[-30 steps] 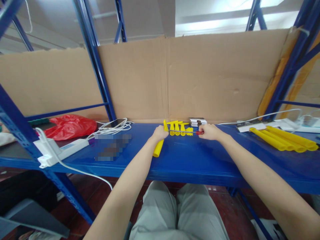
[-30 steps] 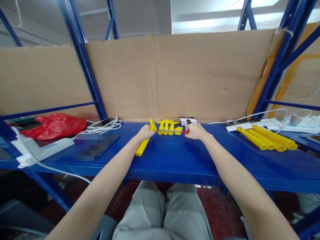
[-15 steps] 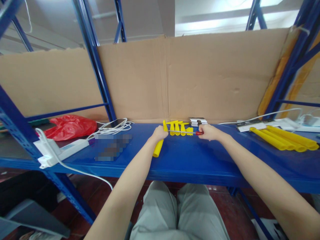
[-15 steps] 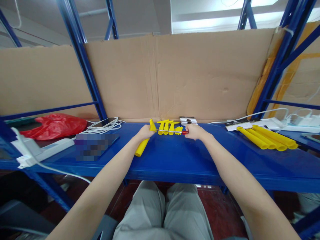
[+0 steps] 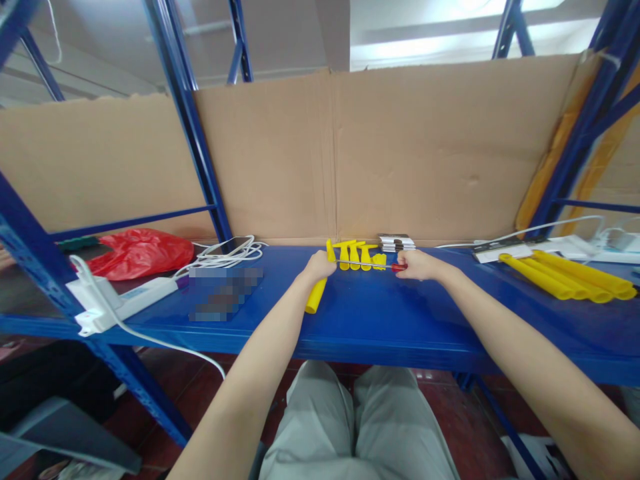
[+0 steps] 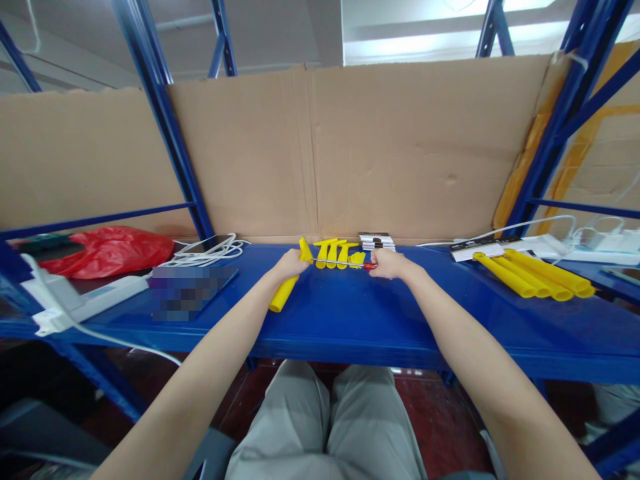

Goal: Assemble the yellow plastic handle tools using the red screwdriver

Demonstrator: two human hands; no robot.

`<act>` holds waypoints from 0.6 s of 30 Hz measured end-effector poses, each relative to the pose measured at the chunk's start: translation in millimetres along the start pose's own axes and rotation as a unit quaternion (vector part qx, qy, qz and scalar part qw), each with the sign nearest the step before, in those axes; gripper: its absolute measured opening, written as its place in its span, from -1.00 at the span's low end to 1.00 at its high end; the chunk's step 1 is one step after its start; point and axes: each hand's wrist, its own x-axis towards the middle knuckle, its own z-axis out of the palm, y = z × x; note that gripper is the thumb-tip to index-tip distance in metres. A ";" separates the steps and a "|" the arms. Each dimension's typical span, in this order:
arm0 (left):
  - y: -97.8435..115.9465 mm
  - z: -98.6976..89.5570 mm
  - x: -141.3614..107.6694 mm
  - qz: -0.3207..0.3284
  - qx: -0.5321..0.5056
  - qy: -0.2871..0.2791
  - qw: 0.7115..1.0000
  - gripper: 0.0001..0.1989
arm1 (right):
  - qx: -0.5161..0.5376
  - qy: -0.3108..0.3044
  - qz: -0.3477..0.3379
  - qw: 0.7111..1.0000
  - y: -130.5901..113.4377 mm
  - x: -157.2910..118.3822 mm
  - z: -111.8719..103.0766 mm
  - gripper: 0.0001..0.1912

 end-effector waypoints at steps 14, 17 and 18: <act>-1.7 2.5 2.3 0.014 0.003 0.010 1.000 -0.68 | 0.024 0.013 -0.016 0.999 11.6 6.1 8.9 -0.91; -2.2 2.4 2.2 0.012 -0.001 0.011 1.000 -0.69 | 0.047 0.011 -0.070 0.996 15.2 7.4 6.9 -0.90; -2.3 2.3 2.1 0.008 -0.002 0.009 1.000 -0.69 | 0.059 0.000 -0.081 0.995 16.2 7.7 6.2 -0.87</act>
